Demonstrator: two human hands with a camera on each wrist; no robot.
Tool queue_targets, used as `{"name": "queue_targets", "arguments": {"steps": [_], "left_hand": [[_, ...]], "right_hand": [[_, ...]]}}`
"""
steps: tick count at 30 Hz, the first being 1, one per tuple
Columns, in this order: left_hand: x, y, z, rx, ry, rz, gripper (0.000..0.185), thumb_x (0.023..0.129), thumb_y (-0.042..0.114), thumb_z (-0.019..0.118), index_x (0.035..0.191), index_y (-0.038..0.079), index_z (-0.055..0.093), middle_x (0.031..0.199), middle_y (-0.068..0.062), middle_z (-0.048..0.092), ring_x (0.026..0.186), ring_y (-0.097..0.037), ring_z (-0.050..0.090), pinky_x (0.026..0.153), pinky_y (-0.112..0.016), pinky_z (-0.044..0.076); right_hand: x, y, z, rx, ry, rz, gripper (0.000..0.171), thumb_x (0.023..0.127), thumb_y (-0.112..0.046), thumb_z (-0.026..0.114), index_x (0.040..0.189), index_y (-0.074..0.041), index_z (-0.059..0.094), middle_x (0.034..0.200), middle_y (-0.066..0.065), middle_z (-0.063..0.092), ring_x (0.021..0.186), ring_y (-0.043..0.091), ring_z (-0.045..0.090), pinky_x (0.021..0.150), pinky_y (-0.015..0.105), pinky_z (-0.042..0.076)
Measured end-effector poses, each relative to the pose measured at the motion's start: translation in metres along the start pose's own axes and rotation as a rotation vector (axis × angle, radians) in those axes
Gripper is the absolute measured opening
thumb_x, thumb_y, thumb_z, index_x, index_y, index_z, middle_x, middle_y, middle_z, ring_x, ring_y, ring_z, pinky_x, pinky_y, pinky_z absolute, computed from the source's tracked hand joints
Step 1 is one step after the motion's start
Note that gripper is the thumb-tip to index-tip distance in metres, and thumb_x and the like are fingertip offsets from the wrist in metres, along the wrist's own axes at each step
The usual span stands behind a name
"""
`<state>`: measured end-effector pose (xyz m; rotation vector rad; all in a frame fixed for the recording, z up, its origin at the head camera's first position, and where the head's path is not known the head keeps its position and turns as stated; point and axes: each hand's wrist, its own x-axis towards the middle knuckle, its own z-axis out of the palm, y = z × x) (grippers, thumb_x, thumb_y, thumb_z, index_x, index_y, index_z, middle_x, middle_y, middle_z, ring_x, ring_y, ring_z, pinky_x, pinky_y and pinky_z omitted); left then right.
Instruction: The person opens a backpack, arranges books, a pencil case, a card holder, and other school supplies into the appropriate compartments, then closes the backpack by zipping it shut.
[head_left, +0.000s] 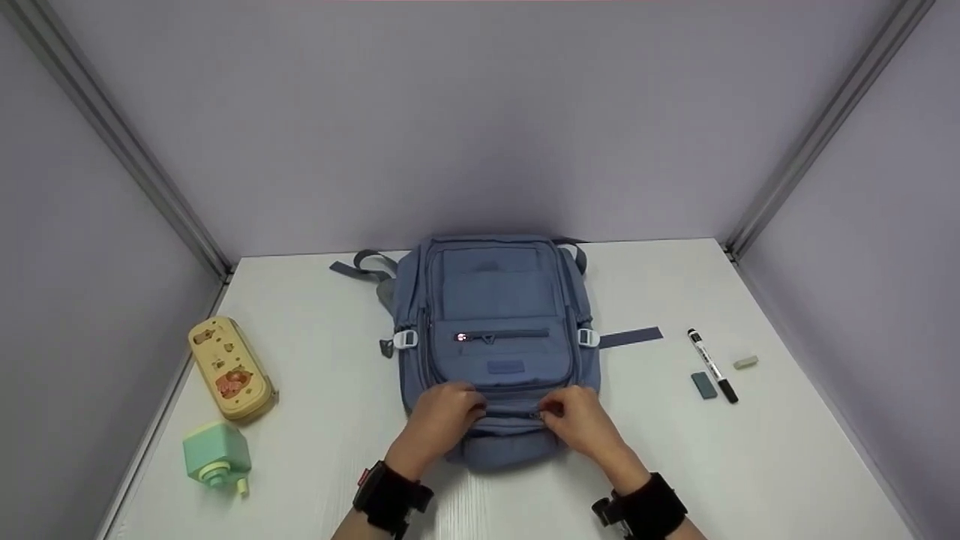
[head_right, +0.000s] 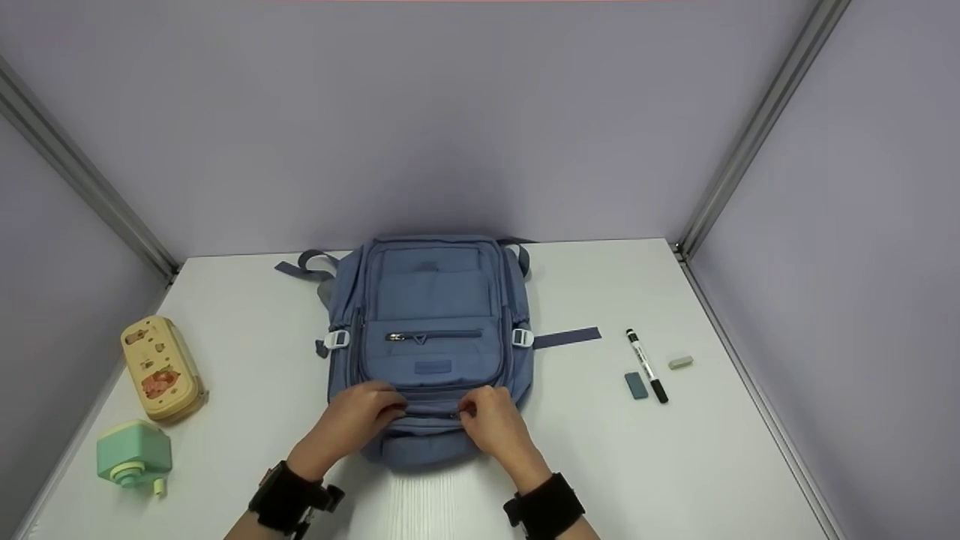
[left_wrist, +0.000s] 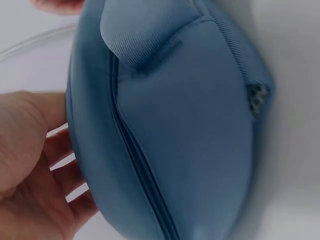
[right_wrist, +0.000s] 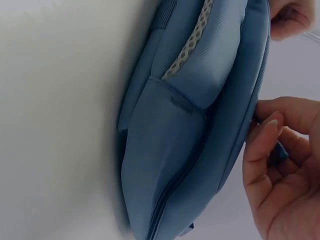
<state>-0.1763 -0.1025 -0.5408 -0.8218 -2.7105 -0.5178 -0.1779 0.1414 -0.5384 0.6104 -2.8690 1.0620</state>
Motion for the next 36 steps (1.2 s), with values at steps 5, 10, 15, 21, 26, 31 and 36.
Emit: {"name": "queue_targets", "arguments": {"steps": [5,10,15,21,26,31,36], "left_hand": [[0.011,0.015,0.01,0.067,-0.057,0.062,0.004,0.082,0.018,0.079,0.082,0.016,0.076,0.077,0.004,0.063,0.069,-0.017,0.064,0.061,-0.034,0.052],[0.015,0.023,0.02,0.144,-0.012,0.106,0.005,0.082,0.019,0.079,0.077,0.019,0.076,0.072,0.004,0.059,0.065,-0.015,0.062,0.055,-0.032,0.05],[0.012,0.024,0.024,0.185,0.067,0.127,0.009,0.084,0.018,0.075,0.076,0.021,0.078,0.07,0.003,0.057,0.062,-0.016,0.061,0.048,-0.033,0.048],[0.012,0.023,0.028,0.21,0.072,0.155,0.014,0.086,0.011,0.07,0.082,0.021,0.078,0.075,0.001,0.058,0.064,-0.018,0.062,0.046,-0.037,0.048],[0.011,0.023,0.031,0.236,0.08,0.159,0.017,0.085,0.007,0.069,0.088,0.021,0.078,0.079,0.0,0.061,0.067,-0.018,0.063,0.046,-0.037,0.047],[0.011,0.024,0.031,0.255,0.098,0.151,0.018,0.084,0.004,0.07,0.09,0.019,0.077,0.083,0.0,0.062,0.07,-0.018,0.064,0.046,-0.037,0.048],[0.011,0.024,0.03,0.284,0.108,0.145,0.015,0.083,0.003,0.069,0.09,0.015,0.073,0.086,0.0,0.061,0.071,-0.018,0.064,0.047,-0.036,0.049]], "right_hand": [[0.0,-0.005,0.007,-0.027,-0.003,-0.013,0.007,0.078,0.0,0.077,0.082,-0.005,0.076,0.078,0.001,0.071,0.073,0.015,0.066,0.065,0.03,0.052],[-0.002,-0.006,0.011,-0.046,0.031,-0.057,0.008,0.077,0.002,0.077,0.08,-0.006,0.076,0.076,0.0,0.071,0.07,0.014,0.065,0.062,0.03,0.052],[-0.005,-0.003,0.011,-0.074,0.094,-0.095,0.01,0.076,0.001,0.079,0.079,-0.008,0.077,0.075,-0.002,0.071,0.069,0.013,0.066,0.062,0.031,0.053],[-0.01,0.002,0.007,-0.097,0.139,-0.091,0.012,0.075,0.002,0.079,0.079,-0.009,0.078,0.076,-0.003,0.072,0.069,0.014,0.068,0.062,0.032,0.054],[-0.013,0.01,0.005,-0.127,0.191,-0.058,0.012,0.075,0.003,0.08,0.078,-0.008,0.077,0.076,-0.002,0.072,0.068,0.014,0.067,0.062,0.031,0.054],[-0.013,0.017,0.0,-0.134,0.23,-0.024,0.013,0.073,0.004,0.08,0.077,-0.008,0.077,0.074,-0.001,0.07,0.066,0.013,0.065,0.061,0.031,0.053],[-0.012,0.029,-0.007,-0.152,0.268,0.018,0.011,0.073,0.004,0.079,0.078,-0.006,0.076,0.074,0.001,0.07,0.066,0.014,0.065,0.062,0.034,0.053]]}}
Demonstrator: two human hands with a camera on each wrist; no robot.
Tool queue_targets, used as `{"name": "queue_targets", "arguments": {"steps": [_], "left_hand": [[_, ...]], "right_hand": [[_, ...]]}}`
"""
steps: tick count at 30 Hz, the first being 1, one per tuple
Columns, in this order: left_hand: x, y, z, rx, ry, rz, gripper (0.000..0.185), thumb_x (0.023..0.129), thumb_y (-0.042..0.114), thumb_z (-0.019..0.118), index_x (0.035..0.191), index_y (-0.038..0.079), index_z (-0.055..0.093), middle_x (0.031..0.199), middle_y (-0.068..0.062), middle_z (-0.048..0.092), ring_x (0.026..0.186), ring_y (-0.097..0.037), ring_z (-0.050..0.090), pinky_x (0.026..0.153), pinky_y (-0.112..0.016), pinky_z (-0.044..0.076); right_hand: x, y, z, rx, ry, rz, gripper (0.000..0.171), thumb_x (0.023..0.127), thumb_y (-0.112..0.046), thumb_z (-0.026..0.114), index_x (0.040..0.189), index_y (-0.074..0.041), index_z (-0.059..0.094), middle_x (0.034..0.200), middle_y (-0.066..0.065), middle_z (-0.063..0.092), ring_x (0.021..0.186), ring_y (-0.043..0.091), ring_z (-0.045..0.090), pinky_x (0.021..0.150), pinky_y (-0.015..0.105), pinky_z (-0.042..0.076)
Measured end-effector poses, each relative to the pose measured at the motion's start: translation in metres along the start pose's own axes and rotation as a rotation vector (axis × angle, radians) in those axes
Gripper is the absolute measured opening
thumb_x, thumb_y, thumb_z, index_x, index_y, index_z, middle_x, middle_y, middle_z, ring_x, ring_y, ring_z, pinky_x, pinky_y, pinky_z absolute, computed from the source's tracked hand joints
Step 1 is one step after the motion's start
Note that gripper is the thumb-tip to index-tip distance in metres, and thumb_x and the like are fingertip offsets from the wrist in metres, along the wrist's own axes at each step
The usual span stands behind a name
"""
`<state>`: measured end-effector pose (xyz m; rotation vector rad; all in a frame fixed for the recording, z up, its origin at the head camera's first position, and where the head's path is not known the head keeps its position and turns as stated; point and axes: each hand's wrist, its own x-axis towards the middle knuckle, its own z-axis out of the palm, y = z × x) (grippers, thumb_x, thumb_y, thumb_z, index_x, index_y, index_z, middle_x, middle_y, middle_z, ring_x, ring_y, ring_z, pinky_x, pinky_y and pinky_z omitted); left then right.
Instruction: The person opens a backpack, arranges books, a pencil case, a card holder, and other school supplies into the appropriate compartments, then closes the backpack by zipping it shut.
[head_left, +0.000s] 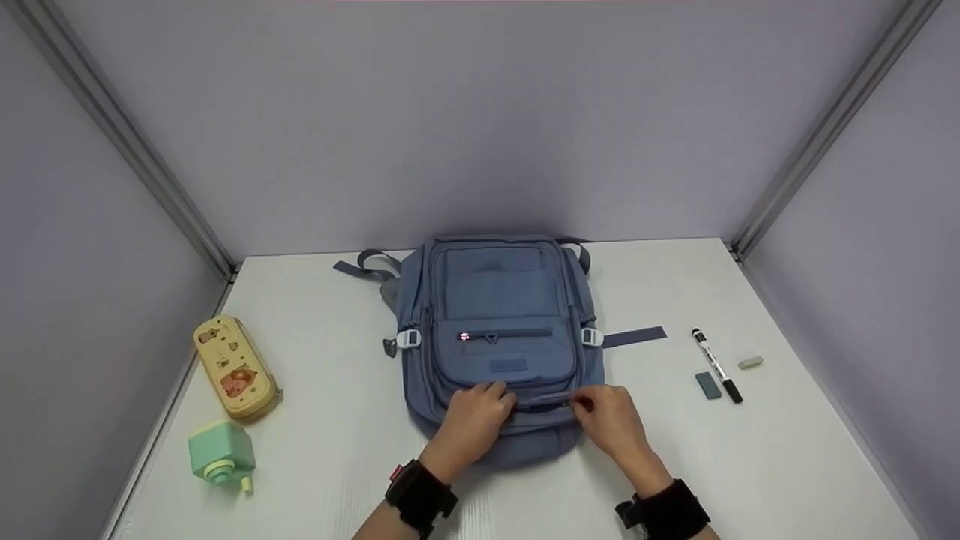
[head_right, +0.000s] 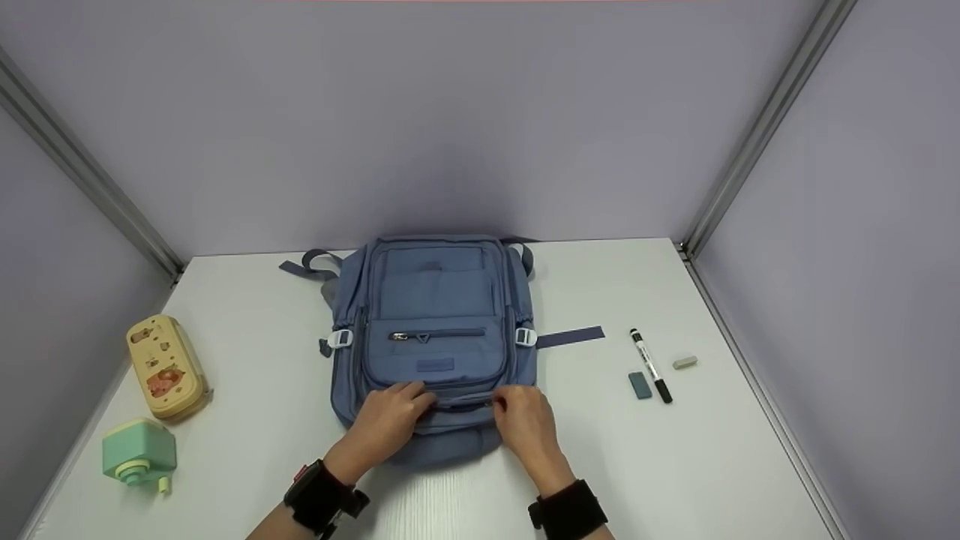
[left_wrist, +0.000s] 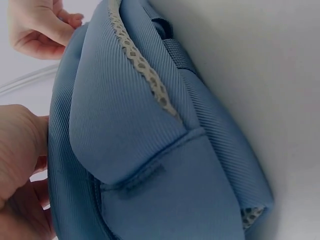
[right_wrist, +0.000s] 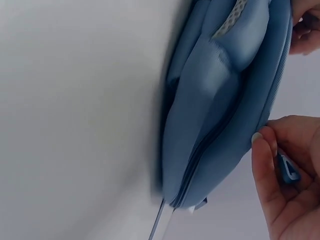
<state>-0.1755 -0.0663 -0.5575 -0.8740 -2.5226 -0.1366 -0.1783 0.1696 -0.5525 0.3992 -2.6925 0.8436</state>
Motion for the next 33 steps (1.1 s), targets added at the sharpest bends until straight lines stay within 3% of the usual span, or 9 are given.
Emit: {"name": "queue_targets", "arguments": {"steps": [8,15,23,30,33], "left_hand": [[-0.002,0.002,-0.003,0.071,-0.007,0.013,0.014,0.082,0.003,0.073,0.091,0.012,0.066,0.084,-0.001,0.059,0.071,-0.017,0.062,0.045,-0.032,0.048],[-0.003,0.002,-0.007,0.064,0.002,0.019,0.012,0.084,0.004,0.072,0.091,0.012,0.066,0.084,-0.001,0.06,0.071,-0.017,0.061,0.045,-0.032,0.048],[-0.004,0.002,-0.013,0.047,0.013,0.034,0.018,0.078,-0.001,0.073,0.09,0.012,0.067,0.087,-0.001,0.061,0.074,-0.017,0.061,0.048,-0.031,0.049],[-0.004,0.002,-0.014,0.029,-0.001,0.029,0.02,0.077,-0.002,0.074,0.091,0.011,0.069,0.09,0.0,0.062,0.076,-0.017,0.061,0.052,-0.031,0.051],[-0.004,0.002,-0.013,0.027,0.005,0.024,0.019,0.077,-0.002,0.074,0.09,0.012,0.069,0.088,0.0,0.061,0.075,-0.016,0.061,0.051,-0.031,0.05]], "right_hand": [[0.013,0.022,-0.006,-0.065,0.01,0.016,0.01,0.074,0.005,0.077,0.077,-0.005,0.075,0.073,0.003,0.069,0.067,0.018,0.064,0.063,0.038,0.052],[0.033,0.037,-0.002,-0.099,0.009,0.013,0.008,0.075,0.006,0.075,0.075,-0.002,0.073,0.071,0.007,0.069,0.066,0.023,0.065,0.062,0.041,0.052],[0.056,0.043,0.007,-0.134,-0.004,0.008,0.007,0.077,0.006,0.073,0.076,0.0,0.073,0.073,0.012,0.069,0.065,0.03,0.066,0.058,0.044,0.052],[0.068,0.044,0.011,-0.231,0.031,-0.137,0.015,0.074,0.008,0.073,0.067,-0.003,0.064,0.068,0.014,0.065,0.059,0.034,0.064,0.052,0.047,0.049],[0.065,0.045,0.009,-0.219,0.051,-0.158,0.015,0.071,0.009,0.074,0.069,-0.003,0.065,0.068,0.012,0.064,0.059,0.03,0.063,0.052,0.044,0.049]]}}
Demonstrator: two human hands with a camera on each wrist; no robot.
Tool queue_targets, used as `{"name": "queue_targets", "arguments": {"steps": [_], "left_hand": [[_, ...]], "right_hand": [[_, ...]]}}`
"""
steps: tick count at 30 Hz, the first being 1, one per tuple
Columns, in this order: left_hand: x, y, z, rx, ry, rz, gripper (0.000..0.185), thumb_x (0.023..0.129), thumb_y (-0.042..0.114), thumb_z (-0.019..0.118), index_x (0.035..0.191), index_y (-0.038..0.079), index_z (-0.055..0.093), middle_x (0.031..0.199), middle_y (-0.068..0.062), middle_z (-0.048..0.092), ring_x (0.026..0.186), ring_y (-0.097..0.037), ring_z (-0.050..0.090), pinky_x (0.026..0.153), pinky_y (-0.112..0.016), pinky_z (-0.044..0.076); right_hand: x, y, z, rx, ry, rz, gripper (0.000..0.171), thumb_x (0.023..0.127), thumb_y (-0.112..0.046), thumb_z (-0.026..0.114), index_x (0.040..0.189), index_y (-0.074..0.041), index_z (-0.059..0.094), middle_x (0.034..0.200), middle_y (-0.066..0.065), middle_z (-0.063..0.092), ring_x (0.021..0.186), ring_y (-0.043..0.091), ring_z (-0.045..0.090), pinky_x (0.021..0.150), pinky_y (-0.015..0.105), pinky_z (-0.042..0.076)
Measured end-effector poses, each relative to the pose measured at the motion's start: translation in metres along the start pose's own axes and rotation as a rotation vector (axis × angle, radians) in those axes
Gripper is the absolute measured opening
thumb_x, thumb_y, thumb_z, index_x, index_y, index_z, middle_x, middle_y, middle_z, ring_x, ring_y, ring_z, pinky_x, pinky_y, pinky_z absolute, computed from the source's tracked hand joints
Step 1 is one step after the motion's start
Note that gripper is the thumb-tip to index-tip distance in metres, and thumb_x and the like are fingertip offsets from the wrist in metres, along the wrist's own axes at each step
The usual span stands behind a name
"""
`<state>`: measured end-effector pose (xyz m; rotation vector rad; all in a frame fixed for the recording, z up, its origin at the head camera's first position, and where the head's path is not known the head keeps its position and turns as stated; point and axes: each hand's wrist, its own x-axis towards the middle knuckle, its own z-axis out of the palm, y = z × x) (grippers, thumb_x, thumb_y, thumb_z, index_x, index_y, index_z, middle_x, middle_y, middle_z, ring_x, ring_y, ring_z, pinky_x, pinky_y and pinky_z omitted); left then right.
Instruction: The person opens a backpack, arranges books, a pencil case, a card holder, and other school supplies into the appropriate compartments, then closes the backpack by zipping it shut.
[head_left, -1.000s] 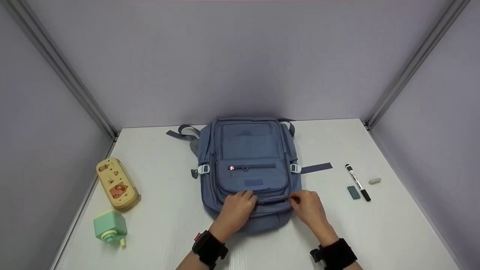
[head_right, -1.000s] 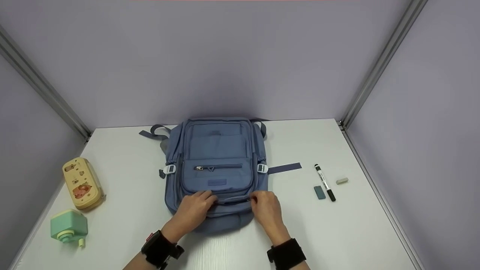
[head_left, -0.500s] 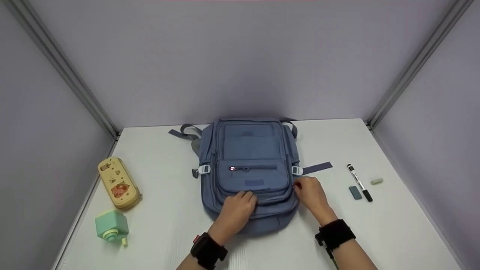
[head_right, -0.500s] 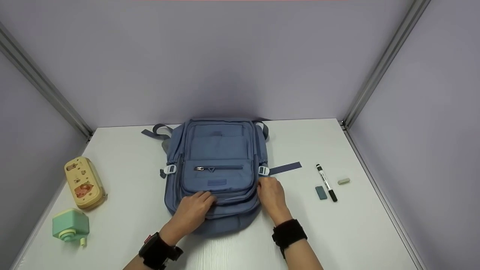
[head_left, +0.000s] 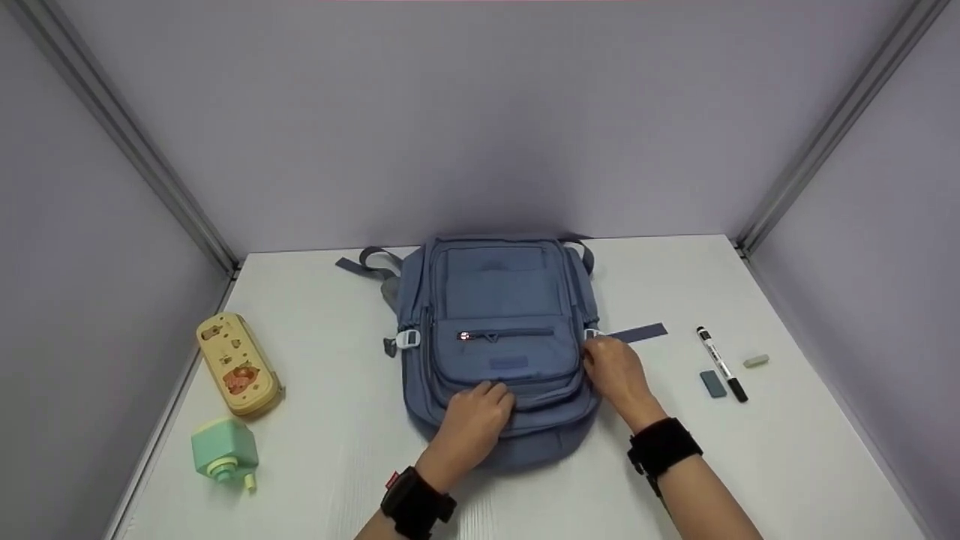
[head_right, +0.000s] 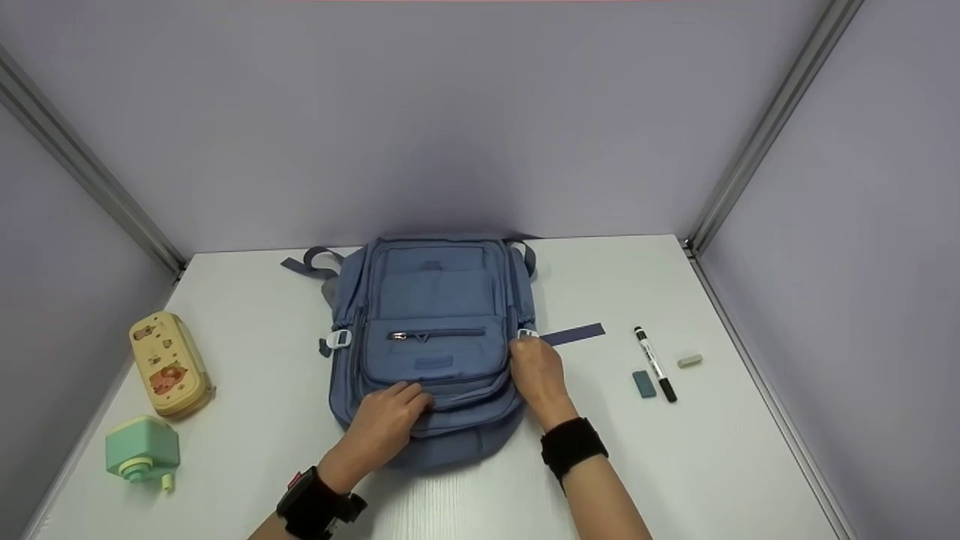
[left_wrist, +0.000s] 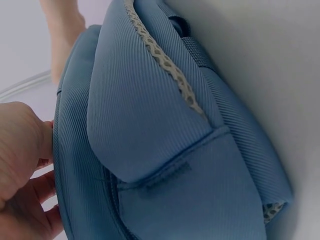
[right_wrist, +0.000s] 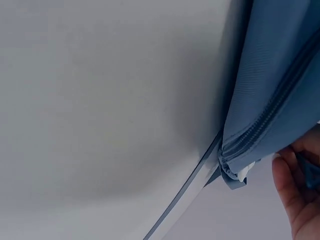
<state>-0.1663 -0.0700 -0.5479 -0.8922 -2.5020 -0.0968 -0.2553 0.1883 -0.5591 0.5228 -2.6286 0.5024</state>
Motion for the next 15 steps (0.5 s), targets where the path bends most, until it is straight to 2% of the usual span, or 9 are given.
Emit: {"name": "queue_targets", "arguments": {"steps": [7,12,15], "left_hand": [[-0.002,-0.001,0.005,-0.031,-0.009,-0.024,0.019,0.075,-0.003,0.075,0.084,0.012,0.068,0.082,0.0,0.061,0.068,-0.017,0.062,0.044,-0.033,0.048],[-0.002,-0.002,0.007,-0.052,-0.036,-0.036,0.019,0.074,-0.005,0.074,0.081,0.012,0.067,0.079,0.0,0.061,0.065,-0.017,0.063,0.045,-0.034,0.048],[-0.003,-0.002,0.008,-0.053,-0.039,-0.037,0.019,0.074,-0.005,0.074,0.08,0.012,0.068,0.079,0.0,0.061,0.064,-0.017,0.063,0.045,-0.034,0.048]], "right_hand": [[-0.012,-0.007,-0.011,0.118,-0.009,0.07,0.012,0.073,0.009,0.075,0.079,-0.001,0.072,0.073,0.008,0.068,0.064,0.022,0.064,0.058,0.037,0.052],[-0.023,-0.013,-0.012,0.132,-0.007,0.063,0.013,0.072,0.008,0.076,0.075,-0.004,0.071,0.071,0.005,0.067,0.063,0.02,0.063,0.058,0.038,0.051],[-0.027,-0.014,-0.014,0.126,0.029,0.045,0.015,0.07,0.009,0.076,0.073,-0.004,0.069,0.07,0.005,0.066,0.063,0.021,0.063,0.057,0.038,0.051]]}}
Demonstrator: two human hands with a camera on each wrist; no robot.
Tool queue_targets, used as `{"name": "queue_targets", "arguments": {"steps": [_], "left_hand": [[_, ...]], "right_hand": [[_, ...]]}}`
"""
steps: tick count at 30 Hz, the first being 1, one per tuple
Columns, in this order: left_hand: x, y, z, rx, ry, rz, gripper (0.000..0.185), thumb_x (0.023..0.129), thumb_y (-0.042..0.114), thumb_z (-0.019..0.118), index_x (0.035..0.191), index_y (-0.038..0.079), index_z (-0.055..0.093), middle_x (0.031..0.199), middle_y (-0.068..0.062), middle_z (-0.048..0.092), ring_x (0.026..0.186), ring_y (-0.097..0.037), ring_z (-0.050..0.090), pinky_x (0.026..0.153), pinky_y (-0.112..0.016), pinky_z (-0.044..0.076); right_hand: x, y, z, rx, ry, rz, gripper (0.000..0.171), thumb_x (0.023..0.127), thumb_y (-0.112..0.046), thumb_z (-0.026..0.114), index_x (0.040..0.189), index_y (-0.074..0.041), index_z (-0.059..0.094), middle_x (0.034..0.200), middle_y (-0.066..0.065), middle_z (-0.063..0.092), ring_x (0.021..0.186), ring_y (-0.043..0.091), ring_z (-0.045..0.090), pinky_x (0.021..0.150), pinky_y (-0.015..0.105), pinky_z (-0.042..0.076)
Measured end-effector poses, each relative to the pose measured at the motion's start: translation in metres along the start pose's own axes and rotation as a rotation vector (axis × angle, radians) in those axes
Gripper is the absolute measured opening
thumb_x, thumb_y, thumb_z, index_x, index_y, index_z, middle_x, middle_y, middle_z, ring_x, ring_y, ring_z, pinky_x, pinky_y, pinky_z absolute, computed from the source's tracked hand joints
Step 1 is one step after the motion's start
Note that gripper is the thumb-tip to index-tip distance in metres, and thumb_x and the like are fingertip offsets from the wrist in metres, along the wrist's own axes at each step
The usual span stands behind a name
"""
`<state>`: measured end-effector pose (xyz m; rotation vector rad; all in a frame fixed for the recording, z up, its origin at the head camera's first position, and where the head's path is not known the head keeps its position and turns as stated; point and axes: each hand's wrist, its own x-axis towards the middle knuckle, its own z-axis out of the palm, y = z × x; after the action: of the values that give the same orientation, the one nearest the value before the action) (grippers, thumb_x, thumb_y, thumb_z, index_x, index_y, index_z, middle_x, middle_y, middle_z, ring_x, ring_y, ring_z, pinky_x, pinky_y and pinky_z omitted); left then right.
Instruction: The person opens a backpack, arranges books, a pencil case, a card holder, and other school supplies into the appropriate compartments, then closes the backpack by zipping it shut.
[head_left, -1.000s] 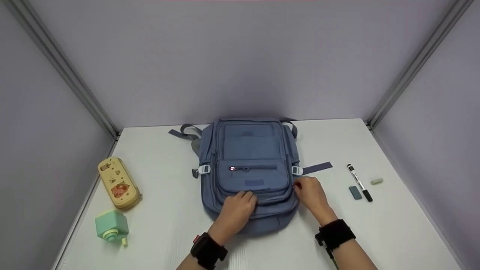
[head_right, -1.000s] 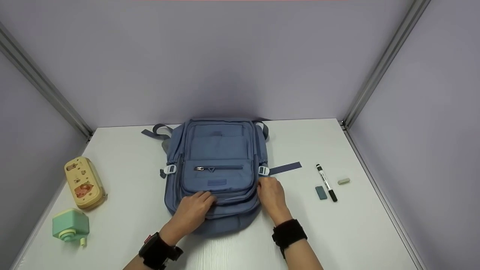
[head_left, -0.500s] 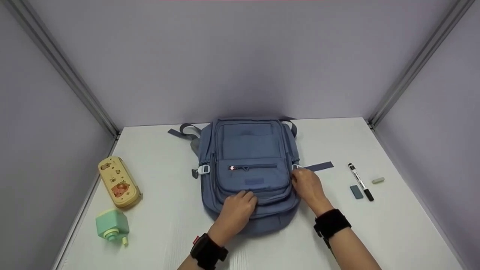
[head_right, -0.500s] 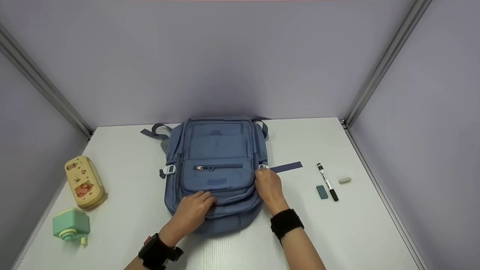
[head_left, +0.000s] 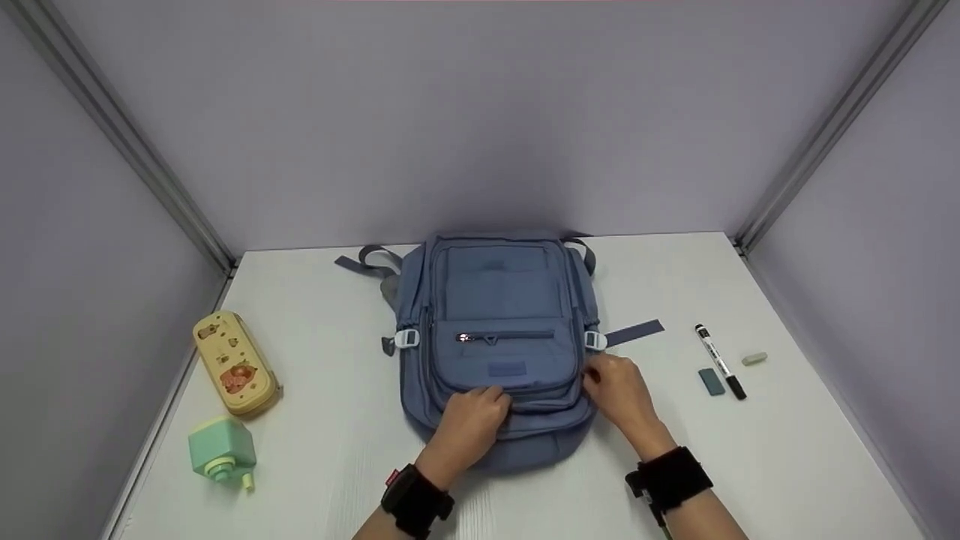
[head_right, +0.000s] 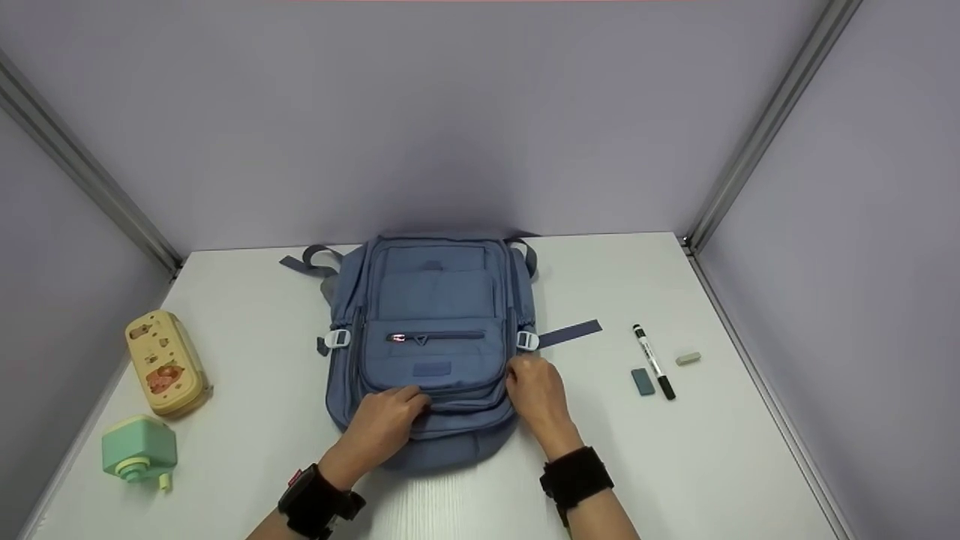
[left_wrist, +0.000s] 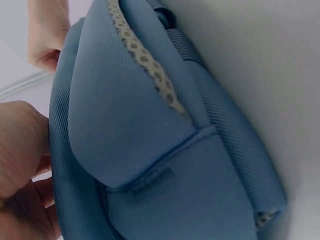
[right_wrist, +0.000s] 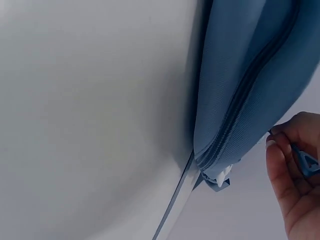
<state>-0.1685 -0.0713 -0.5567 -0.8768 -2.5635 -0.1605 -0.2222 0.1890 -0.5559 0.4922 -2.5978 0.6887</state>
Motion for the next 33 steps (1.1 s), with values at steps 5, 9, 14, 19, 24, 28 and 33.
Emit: {"name": "queue_targets", "arguments": {"steps": [5,9,14,19,24,28,33], "left_hand": [[-0.003,0.001,0.0,0.0,0.002,0.013,0.018,0.073,-0.004,0.073,0.079,0.012,0.068,0.079,0.001,0.06,0.065,-0.017,0.062,0.044,-0.035,0.047],[-0.004,0.001,-0.001,0.002,-0.015,0.021,0.018,0.072,-0.003,0.073,0.08,0.013,0.068,0.08,0.001,0.06,0.068,-0.017,0.062,0.044,-0.035,0.048],[-0.002,0.001,-0.001,0.003,-0.026,0.015,0.018,0.075,-0.003,0.072,0.083,0.013,0.069,0.083,0.001,0.061,0.07,-0.017,0.062,0.046,-0.034,0.049],[-0.001,0.001,-0.001,-0.026,-0.052,0.003,0.018,0.076,-0.003,0.073,0.084,0.012,0.069,0.08,-0.001,0.06,0.066,-0.017,0.062,0.048,-0.034,0.05],[-0.002,0.0,0.003,-0.058,-0.072,-0.023,0.018,0.073,-0.006,0.072,0.082,0.009,0.067,0.078,-0.002,0.061,0.064,-0.018,0.063,0.05,-0.034,0.051],[-0.002,-0.001,0.007,-0.076,-0.059,-0.026,0.018,0.071,-0.007,0.071,0.081,0.007,0.065,0.077,-0.003,0.061,0.061,-0.019,0.062,0.049,-0.033,0.05],[-0.004,-0.001,0.011,-0.092,-0.044,-0.03,0.018,0.07,-0.008,0.069,0.078,0.006,0.062,0.074,-0.003,0.059,0.056,-0.02,0.06,0.046,-0.033,0.048]], "right_hand": [[0.005,0.005,-0.002,-0.043,0.068,-0.029,0.013,0.07,0.009,0.076,0.075,-0.002,0.07,0.071,0.009,0.067,0.064,0.026,0.064,0.058,0.041,0.052],[0.015,0.011,0.001,-0.073,0.061,-0.042,0.013,0.072,0.009,0.075,0.075,-0.001,0.069,0.07,0.01,0.066,0.062,0.028,0.064,0.057,0.042,0.051],[0.026,0.015,0.005,-0.088,0.034,-0.064,0.014,0.072,0.01,0.075,0.074,-0.002,0.068,0.069,0.01,0.064,0.061,0.028,0.063,0.055,0.042,0.05],[0.025,0.013,0.006,-0.058,0.061,-0.059,0.014,0.071,0.01,0.075,0.074,-0.001,0.069,0.069,0.009,0.065,0.061,0.026,0.063,0.056,0.04,0.051],[0.016,0.005,0.004,-0.034,0.061,-0.082,0.015,0.07,0.01,0.076,0.075,-0.002,0.069,0.07,0.008,0.065,0.061,0.024,0.063,0.056,0.039,0.051],[0.008,0.0,0.004,-0.038,0.052,-0.078,0.014,0.069,0.009,0.076,0.076,-0.001,0.069,0.071,0.008,0.066,0.063,0.025,0.063,0.059,0.04,0.051],[0.0,-0.004,0.005,-0.039,0.036,-0.07,0.015,0.069,0.009,0.077,0.075,-0.002,0.069,0.071,0.008,0.066,0.065,0.026,0.064,0.06,0.041,0.052]]}}
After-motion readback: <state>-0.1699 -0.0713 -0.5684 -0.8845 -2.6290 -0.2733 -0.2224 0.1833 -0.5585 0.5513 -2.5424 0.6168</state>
